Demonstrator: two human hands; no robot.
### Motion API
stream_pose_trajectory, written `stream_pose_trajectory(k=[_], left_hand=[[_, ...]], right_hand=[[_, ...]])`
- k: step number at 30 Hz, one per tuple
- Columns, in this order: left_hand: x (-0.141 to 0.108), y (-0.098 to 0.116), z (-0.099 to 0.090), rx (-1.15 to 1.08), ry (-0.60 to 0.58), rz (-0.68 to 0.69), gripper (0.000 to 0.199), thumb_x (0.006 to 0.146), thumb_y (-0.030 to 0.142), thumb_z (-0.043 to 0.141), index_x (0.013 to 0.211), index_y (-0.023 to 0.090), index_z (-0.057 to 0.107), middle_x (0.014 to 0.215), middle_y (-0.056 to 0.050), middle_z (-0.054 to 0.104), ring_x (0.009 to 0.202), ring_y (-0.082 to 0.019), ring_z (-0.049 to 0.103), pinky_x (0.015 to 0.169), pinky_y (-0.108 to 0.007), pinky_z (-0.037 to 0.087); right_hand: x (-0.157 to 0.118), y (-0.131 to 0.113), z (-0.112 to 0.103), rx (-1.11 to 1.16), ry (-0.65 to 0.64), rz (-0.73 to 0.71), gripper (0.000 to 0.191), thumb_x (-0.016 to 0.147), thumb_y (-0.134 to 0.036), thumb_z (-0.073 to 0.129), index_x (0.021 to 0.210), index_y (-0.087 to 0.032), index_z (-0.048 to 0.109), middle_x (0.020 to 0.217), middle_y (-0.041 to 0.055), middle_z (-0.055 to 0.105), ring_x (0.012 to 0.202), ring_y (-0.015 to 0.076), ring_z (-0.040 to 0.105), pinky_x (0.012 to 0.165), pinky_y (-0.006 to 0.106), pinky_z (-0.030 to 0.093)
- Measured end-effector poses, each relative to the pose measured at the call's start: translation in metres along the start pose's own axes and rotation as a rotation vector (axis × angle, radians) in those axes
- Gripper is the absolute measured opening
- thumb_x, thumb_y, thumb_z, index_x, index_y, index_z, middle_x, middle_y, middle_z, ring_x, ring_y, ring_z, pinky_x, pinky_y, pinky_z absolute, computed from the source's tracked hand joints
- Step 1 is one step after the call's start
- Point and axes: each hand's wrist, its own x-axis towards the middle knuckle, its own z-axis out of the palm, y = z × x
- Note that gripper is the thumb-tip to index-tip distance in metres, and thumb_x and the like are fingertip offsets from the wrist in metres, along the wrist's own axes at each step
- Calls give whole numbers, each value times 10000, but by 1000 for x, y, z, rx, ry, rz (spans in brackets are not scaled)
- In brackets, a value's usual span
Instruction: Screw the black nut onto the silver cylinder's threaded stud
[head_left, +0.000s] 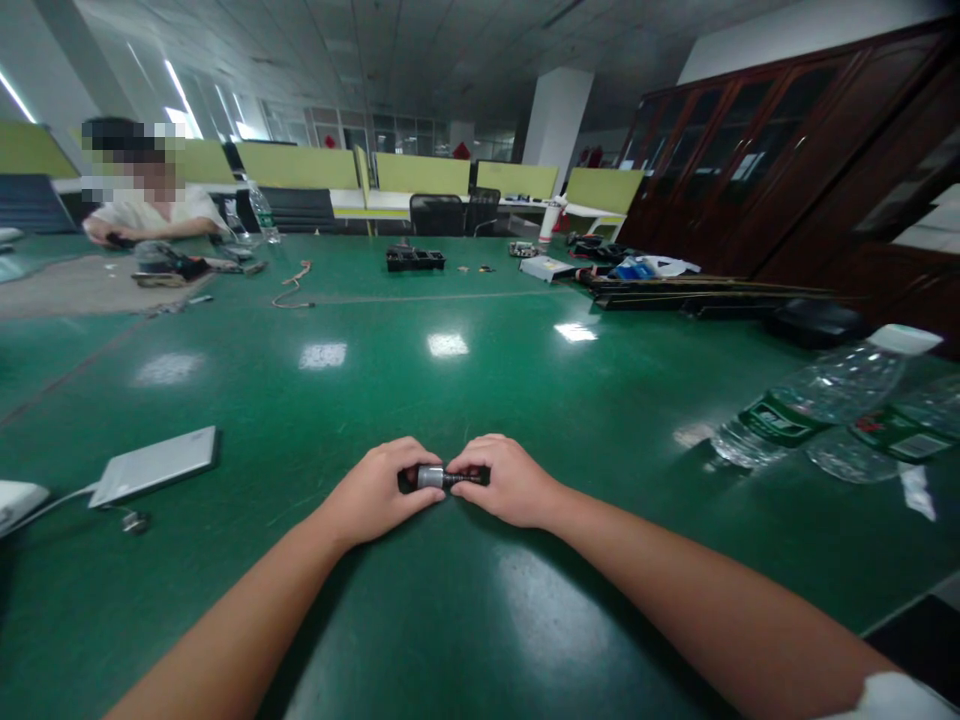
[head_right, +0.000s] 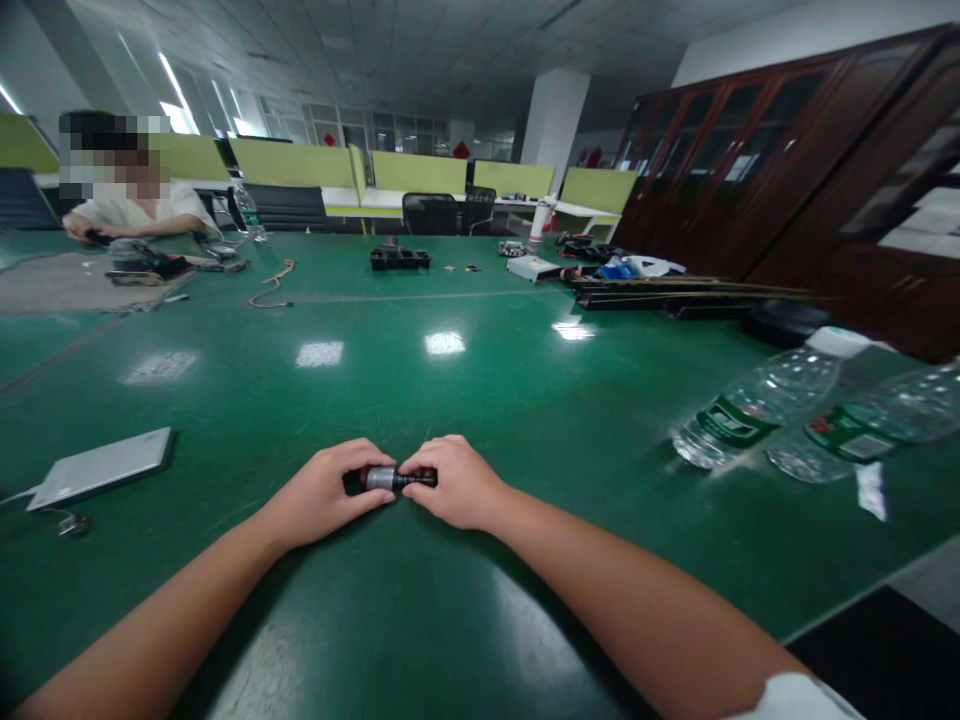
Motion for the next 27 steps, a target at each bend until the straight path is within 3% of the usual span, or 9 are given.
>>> stream_pose_trajectory(k=[27], left_hand=[[1, 3, 0, 9, -4, -40, 205, 838, 319, 692, 1000, 194, 691, 875, -29, 640, 791, -168, 589, 720, -275, 446]], right_hand=[[0, 5, -7, 18, -4, -30, 135, 786, -209, 723, 914, -189, 759, 793, 24, 714, 739, 146, 613, 722, 265, 427]])
